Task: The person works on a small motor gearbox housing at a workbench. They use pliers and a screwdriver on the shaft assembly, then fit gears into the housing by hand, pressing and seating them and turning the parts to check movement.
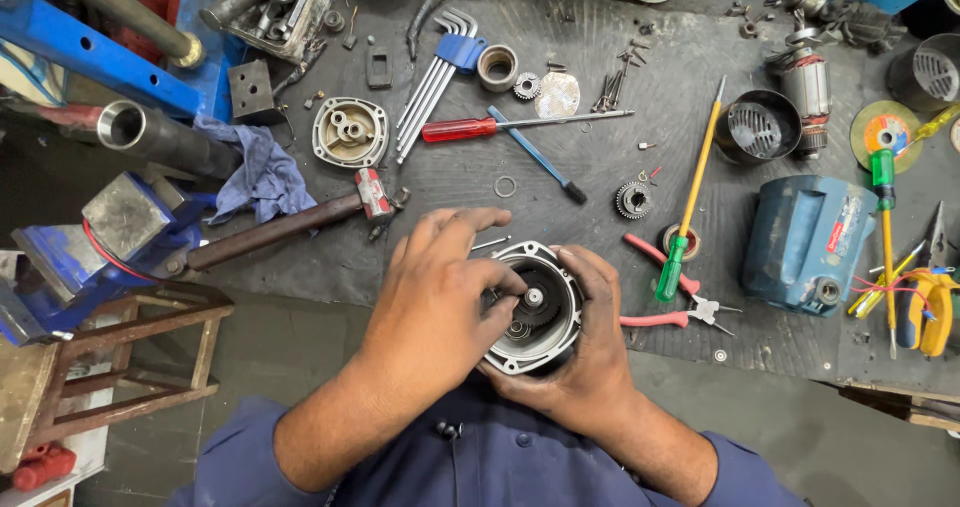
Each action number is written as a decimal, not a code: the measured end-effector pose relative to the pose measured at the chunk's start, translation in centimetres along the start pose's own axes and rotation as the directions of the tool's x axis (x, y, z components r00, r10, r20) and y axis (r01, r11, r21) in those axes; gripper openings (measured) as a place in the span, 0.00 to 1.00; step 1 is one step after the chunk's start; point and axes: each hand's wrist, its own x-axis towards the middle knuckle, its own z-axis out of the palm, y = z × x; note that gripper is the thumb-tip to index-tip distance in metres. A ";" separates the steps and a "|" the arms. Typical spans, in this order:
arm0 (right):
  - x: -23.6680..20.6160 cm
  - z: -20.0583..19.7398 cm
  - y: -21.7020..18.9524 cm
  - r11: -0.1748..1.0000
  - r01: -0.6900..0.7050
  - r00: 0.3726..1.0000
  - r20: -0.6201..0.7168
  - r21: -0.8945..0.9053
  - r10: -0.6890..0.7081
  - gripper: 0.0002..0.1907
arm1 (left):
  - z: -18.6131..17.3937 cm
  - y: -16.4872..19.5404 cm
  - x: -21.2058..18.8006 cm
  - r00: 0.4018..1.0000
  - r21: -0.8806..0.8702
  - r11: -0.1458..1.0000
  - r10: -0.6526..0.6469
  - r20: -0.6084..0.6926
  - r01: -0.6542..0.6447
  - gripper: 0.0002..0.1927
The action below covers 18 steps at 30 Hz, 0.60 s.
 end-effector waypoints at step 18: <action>-0.3 0.3 -0.7 0.998 -0.005 0.999 -0.037 -0.067 0.002 0.60 | 0.6 -0.2 -0.3 0.998 -0.017 0.998 -0.055 0.026 0.056 0.07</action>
